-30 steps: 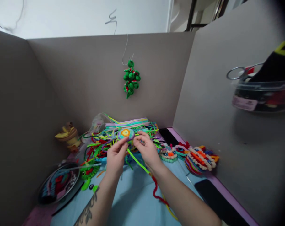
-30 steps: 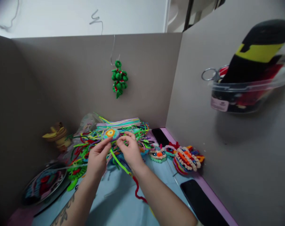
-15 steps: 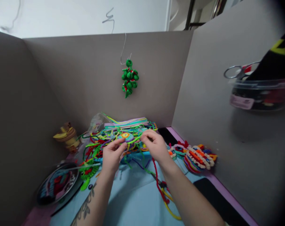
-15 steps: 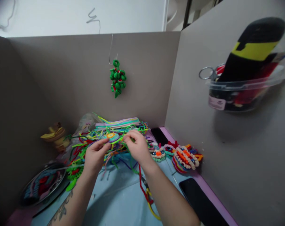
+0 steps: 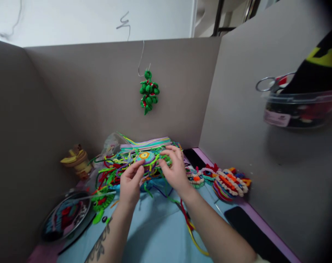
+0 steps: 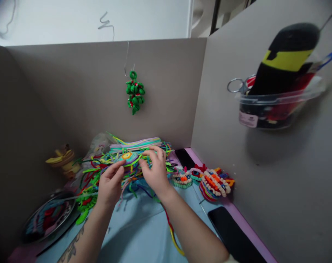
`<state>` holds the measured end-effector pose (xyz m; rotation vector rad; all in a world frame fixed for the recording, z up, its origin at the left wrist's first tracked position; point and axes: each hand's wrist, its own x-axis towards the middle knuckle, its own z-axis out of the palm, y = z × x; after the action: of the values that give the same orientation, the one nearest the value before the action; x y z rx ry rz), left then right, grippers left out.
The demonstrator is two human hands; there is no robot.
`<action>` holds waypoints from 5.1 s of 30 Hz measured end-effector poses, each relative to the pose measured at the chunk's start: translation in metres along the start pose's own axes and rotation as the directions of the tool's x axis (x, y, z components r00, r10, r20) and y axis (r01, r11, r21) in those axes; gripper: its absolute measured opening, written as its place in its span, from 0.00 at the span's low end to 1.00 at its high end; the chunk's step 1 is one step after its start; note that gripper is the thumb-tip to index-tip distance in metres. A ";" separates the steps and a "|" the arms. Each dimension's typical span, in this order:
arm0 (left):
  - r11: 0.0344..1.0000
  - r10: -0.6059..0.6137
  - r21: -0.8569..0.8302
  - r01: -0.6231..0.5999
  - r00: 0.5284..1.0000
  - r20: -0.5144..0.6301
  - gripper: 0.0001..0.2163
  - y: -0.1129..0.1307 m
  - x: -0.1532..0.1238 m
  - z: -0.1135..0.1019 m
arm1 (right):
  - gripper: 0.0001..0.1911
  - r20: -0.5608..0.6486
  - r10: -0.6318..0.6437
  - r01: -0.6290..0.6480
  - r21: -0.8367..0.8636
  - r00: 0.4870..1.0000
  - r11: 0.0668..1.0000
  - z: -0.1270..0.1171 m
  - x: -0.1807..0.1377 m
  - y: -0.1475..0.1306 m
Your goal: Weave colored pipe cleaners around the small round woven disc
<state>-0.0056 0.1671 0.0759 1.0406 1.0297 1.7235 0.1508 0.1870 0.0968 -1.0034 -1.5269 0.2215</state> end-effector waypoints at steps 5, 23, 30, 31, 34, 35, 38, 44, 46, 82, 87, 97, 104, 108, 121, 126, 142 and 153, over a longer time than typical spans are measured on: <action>0.996 0.055 0.072 -0.058 0.998 0.043 0.17 0.005 -0.005 0.002 | 0.05 0.078 -0.030 0.033 -0.028 0.997 0.999 0.000 -0.006 -0.013; 0.943 0.293 0.173 -0.283 0.955 -0.037 0.22 0.011 -0.004 0.004 | 0.11 0.218 0.330 -0.395 0.558 0.919 0.730 0.010 -0.001 0.004; 0.998 -0.055 0.027 0.052 0.989 0.137 0.16 -0.001 -0.003 0.011 | 0.11 0.211 0.355 -0.408 0.588 0.911 0.698 0.020 -0.005 0.006; 0.997 -0.081 0.002 0.082 0.985 0.152 0.15 -0.002 -0.004 0.011 | 0.11 0.228 0.349 -0.414 0.577 0.909 0.704 0.020 -0.006 0.005; 0.994 -0.070 -0.069 0.081 0.986 0.151 0.15 -0.005 -0.003 0.010 | 0.11 0.292 0.326 -0.438 0.568 0.899 0.697 0.020 -0.008 0.004; 0.994 -0.061 -0.081 0.075 0.985 0.163 0.15 -0.006 -0.003 0.008 | 0.11 0.307 0.318 -0.441 0.573 0.897 0.690 0.020 -0.008 0.003; 0.996 -0.043 -0.069 0.058 0.980 0.196 0.14 -0.005 -0.001 0.003 | 0.10 0.324 0.295 -0.436 0.601 0.899 0.670 0.020 -0.008 0.002; 0.997 -0.047 -0.053 0.057 0.986 0.161 0.15 -0.005 0.001 0.001 | 0.10 0.270 0.345 -0.433 0.670 0.899 0.603 0.022 -0.006 0.002; 0.993 -0.080 -0.076 0.091 0.986 0.145 0.16 -0.006 0.001 0.002 | 0.10 0.268 0.382 -0.452 0.700 0.884 0.554 0.024 -0.005 0.004; 0.942 -0.309 -0.129 0.308 0.951 0.015 0.16 0.015 -0.006 0.018 | 0.04 0.096 0.218 -0.237 0.284 0.971 0.929 0.012 -0.008 0.003; 0.947 -0.242 -0.210 0.242 0.970 0.028 0.16 0.011 -0.009 0.022 | 0.06 0.134 0.298 -0.326 0.410 0.945 0.852 0.016 -0.007 0.008; 0.944 -0.092 -0.322 0.073 0.995 -0.046 0.15 0.008 -0.014 0.024 | 0.08 0.200 0.381 -0.429 0.490 0.903 0.759 0.031 -0.020 -0.008; 0.975 -0.136 -0.188 0.118 0.987 -0.083 0.18 0.001 -0.011 0.022 | 0.07 0.065 0.324 -0.320 0.424 0.944 0.847 0.026 -0.017 -0.002; 0.968 0.207 0.178 -0.175 0.961 -0.185 0.17 0.005 -0.015 0.018 | 0.07 -0.018 0.295 -0.272 0.332 0.955 0.903 0.022 -0.017 -0.001; 0.997 0.026 0.072 -0.024 0.999 -0.026 0.18 0.022 0.000 0.001 | 0.01 0.167 0.090 -0.124 0.208 0.982 0.970 0.013 -0.014 -0.010; 0.999 -0.033 -0.005 0.033 0.999 -0.014 0.20 0.023 0.007 -0.002 | 0.03 0.187 0.026 -0.056 0.154 0.982 0.986 -0.001 -0.003 -0.007; 0.979 -0.186 -0.060 0.195 0.974 0.127 0.20 0.025 0.009 -0.010 | 0.09 0.391 0.271 -0.411 0.339 0.880 0.846 0.001 0.004 0.003; 0.684 0.385 0.632 -0.364 0.916 0.112 0.12 0.021 0.007 -0.013 | 0.14 0.407 0.353 -0.513 0.409 0.843 0.755 0.008 0.001 0.007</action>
<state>-0.0247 0.1642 0.0922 1.7746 1.5790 1.7279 0.1469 0.1953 0.0911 -0.9072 -1.3660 1.1111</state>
